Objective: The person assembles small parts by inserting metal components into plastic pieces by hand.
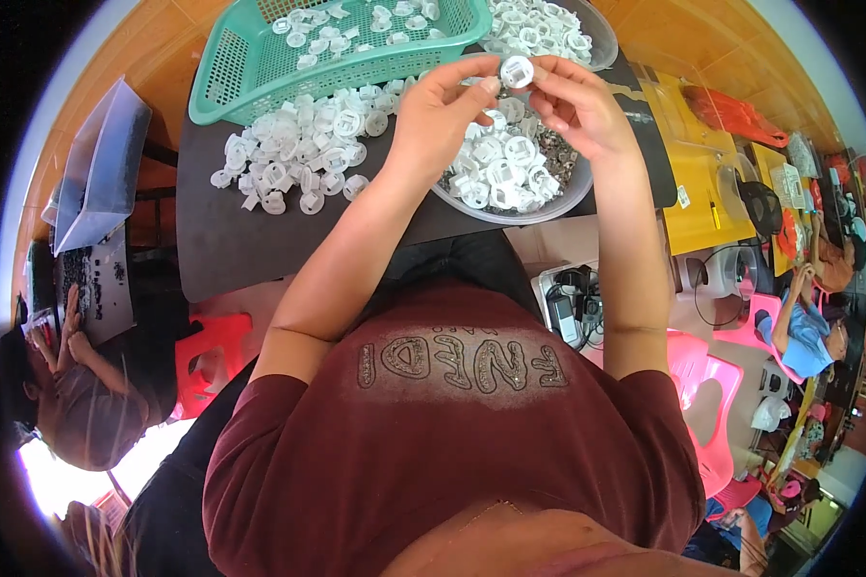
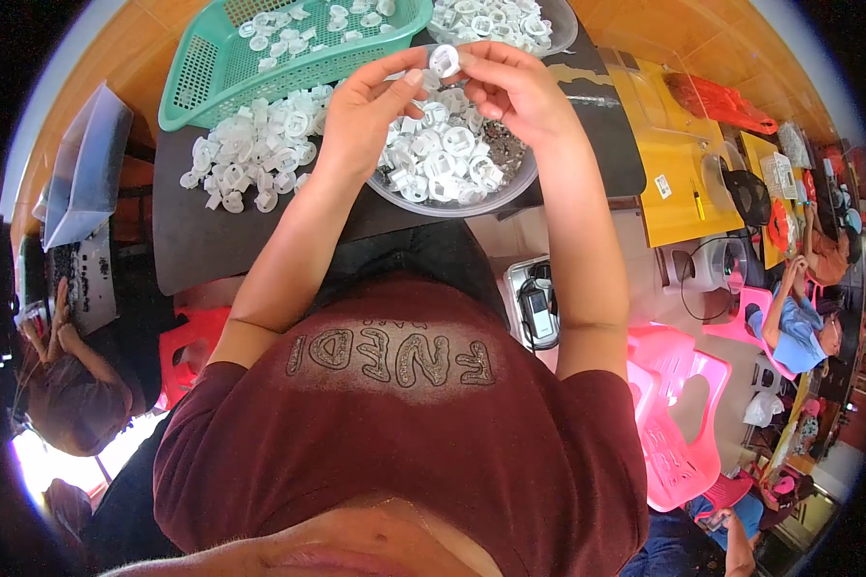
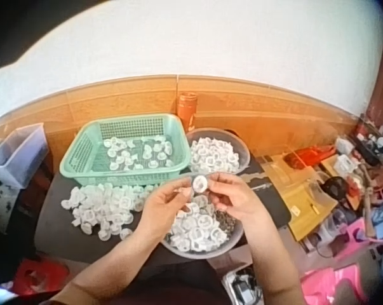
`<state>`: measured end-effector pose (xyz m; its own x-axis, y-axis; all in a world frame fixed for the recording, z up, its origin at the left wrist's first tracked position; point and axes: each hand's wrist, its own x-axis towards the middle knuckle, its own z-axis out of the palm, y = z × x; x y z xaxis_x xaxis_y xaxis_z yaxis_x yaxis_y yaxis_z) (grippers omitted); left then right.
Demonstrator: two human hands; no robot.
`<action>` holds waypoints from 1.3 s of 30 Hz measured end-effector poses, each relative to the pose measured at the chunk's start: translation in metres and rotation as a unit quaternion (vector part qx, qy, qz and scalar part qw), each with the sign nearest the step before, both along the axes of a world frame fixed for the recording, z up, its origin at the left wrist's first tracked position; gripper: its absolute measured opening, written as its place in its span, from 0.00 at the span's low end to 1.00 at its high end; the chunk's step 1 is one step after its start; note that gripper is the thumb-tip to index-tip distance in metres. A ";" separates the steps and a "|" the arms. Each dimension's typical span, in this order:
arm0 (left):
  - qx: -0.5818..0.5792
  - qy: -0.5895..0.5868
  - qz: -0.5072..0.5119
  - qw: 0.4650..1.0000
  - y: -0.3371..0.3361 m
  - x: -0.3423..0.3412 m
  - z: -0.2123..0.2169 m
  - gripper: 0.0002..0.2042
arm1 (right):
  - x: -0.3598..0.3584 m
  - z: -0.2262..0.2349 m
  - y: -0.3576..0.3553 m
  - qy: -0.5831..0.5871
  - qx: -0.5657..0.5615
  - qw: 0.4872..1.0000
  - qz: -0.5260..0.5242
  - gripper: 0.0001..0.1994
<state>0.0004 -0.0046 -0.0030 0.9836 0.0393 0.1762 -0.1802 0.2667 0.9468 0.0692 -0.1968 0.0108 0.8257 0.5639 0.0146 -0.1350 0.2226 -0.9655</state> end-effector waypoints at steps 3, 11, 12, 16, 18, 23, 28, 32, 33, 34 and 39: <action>0.006 -0.050 -0.021 0.999 -0.003 -0.003 0.000 0.16 | -0.015 -0.005 0.003 0.048 0.101 0.993 0.036 0.11; 0.023 -0.108 -0.003 0.994 -0.005 -0.008 0.007 0.14 | -0.044 0.005 0.017 0.019 0.106 0.993 -0.047 0.12; 0.022 -0.108 -0.003 0.994 -0.005 -0.009 0.007 0.14 | -0.046 0.006 0.018 0.003 0.085 0.994 -0.064 0.12; -0.002 -0.113 -0.014 0.993 -0.005 -0.012 0.008 0.15 | -0.058 0.014 0.021 0.023 0.088 0.991 -0.097 0.12; -0.007 -0.111 -0.023 0.993 -0.006 -0.012 0.009 0.14 | -0.063 0.012 0.022 -0.012 0.071 0.991 -0.115 0.11; -0.034 -0.083 -0.050 0.995 -0.007 -0.012 0.008 0.12 | -0.061 0.016 0.022 -0.101 0.013 0.980 -0.169 0.12; -0.083 -0.029 -0.101 0.991 -0.002 -0.004 0.004 0.12 | -0.044 0.032 0.005 -0.125 -0.093 0.981 -0.112 0.12; -0.092 -0.026 -0.107 0.990 -0.003 -0.005 0.005 0.13 | -0.036 0.041 0.002 -0.165 -0.184 0.965 -0.092 0.12; -0.084 -0.027 -0.107 0.990 -0.001 -0.004 0.004 0.13 | -0.035 0.042 0.002 -0.178 -0.201 0.959 -0.087 0.12; -0.076 -0.028 -0.107 0.991 0.001 -0.003 0.004 0.13 | -0.031 0.043 0.001 -0.189 -0.216 0.952 -0.109 0.12; -0.085 -0.008 -0.084 0.993 0.002 -0.001 0.000 0.14 | -0.005 0.029 -0.015 -0.406 -0.544 0.728 -0.096 0.11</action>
